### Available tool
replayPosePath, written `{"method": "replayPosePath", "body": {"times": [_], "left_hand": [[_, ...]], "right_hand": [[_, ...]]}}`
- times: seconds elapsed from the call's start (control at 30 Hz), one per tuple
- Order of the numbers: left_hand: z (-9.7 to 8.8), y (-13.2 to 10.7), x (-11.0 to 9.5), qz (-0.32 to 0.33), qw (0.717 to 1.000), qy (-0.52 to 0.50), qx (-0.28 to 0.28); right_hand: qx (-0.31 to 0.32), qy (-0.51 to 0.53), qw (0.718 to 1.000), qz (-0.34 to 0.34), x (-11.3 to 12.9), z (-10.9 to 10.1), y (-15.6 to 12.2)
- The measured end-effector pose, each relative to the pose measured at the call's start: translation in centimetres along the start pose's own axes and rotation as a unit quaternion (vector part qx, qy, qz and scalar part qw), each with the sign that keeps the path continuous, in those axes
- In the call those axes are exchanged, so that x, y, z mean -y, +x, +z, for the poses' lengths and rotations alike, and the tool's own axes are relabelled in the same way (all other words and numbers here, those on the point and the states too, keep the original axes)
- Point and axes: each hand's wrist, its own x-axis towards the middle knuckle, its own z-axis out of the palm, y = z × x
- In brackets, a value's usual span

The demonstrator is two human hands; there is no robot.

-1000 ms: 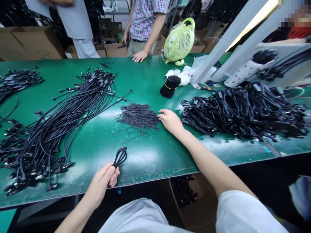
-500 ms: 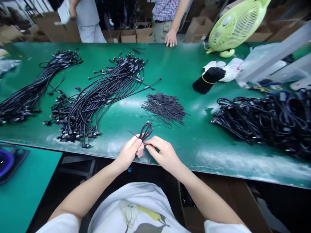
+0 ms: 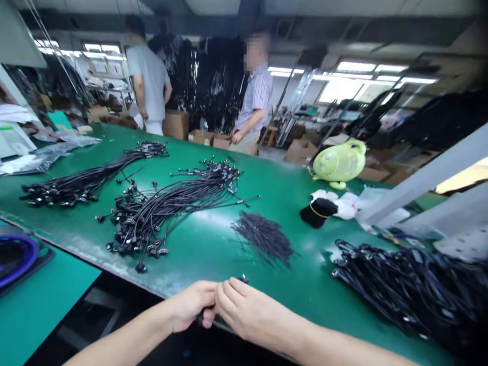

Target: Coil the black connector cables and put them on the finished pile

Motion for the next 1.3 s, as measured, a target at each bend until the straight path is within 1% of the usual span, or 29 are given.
{"method": "replayPosePath", "body": {"times": [0.07,0.13,0.23,0.3,0.37,0.43,0.5,0.53,0.6,0.67,0.73,0.8,0.83,0.87,0.9,0.93,0.97,1.03,1.1,1.13,1.2,1.23,1.3], "left_hand": [[-0.1,0.1,-0.1,-0.015,1.000,-0.018,0.012],[0.0,0.2,-0.2,-0.027,0.999,-0.014,0.012],[0.7,0.0,-0.5,-0.017,1.000,-0.008,-0.002],[1.3,-0.3,-0.7,0.009,0.999,-0.003,-0.034],[1.8,-0.5,-1.0,0.042,0.996,0.007,-0.079],[2.0,-0.5,-1.4,0.092,0.989,0.001,-0.115],[1.9,-0.1,-1.9,0.143,0.980,-0.047,-0.130],[1.7,0.2,-2.2,0.164,0.974,-0.079,-0.135],[1.3,0.9,-2.8,0.184,0.963,-0.134,-0.148],[0.7,1.2,-3.2,0.201,0.955,-0.145,-0.165],[0.2,0.8,-3.3,0.246,0.947,-0.085,-0.187],[-0.1,0.0,-2.9,0.290,0.934,0.039,-0.204],[-0.1,-0.4,-2.5,0.302,0.924,0.111,-0.204],[0.0,-0.7,-2.0,0.303,0.917,0.174,-0.194],[0.0,-0.8,-1.5,0.291,0.916,0.213,-0.178],[0.0,-0.6,-0.9,0.272,0.922,0.220,-0.164],[0.0,-0.3,-0.4,0.247,0.936,0.194,-0.157],[-0.3,0.6,0.1,0.184,0.968,0.076,-0.156],[-0.8,1.0,-0.2,0.132,0.979,-0.037,-0.154],[-0.9,1.0,-0.6,0.122,0.979,-0.068,-0.150],[-1.1,0.2,-1.5,0.133,0.976,-0.082,-0.150],[-1.2,-0.3,-1.9,0.153,0.972,-0.073,-0.160],[-1.1,-1.2,-2.4,0.197,0.966,-0.016,-0.169]], "right_hand": [[0.019,-0.022,0.999,-0.028,-0.1,-0.1,0.2],[0.034,-0.034,0.998,-0.050,0.2,0.2,0.4],[0.063,-0.063,0.995,-0.038,1.2,1.0,0.4],[0.084,-0.089,0.992,-0.010,1.6,1.6,0.4],[0.084,-0.107,0.990,0.026,1.5,2.1,0.4],[0.048,-0.099,0.990,0.084,0.8,2.5,0.6],[-0.027,-0.056,0.984,0.167,-0.1,2.9,1.1],[-0.069,-0.025,0.974,0.214,-0.3,3.1,1.4],[-0.144,0.036,0.940,0.307,-0.3,3.8,2.1],[-0.187,0.102,0.900,0.379,0.3,4.4,2.4],[-0.193,0.188,0.864,0.426,0.9,4.8,2.2],[-0.176,0.258,0.839,0.445,1.1,4.9,1.5],[-0.168,0.268,0.837,0.446,1.0,4.9,1.0],[-0.164,0.256,0.843,0.444,0.8,4.7,0.7],[-0.162,0.228,0.854,0.439,0.6,4.5,0.4],[-0.162,0.192,0.868,0.428,0.5,4.3,0.3],[-0.164,0.158,0.883,0.411,0.5,4.1,0.3],[-0.174,0.114,0.907,0.366,0.8,3.6,0.9],[-0.185,0.106,0.921,0.325,1.6,3.1,1.8],[-0.189,0.112,0.923,0.315,2.0,2.8,2.1],[-0.180,0.143,0.919,0.322,2.6,2.4,2.5],[-0.170,0.162,0.913,0.335,2.7,2.2,2.5],[-0.139,0.190,0.896,0.375,2.8,2.2,2.1]]}}
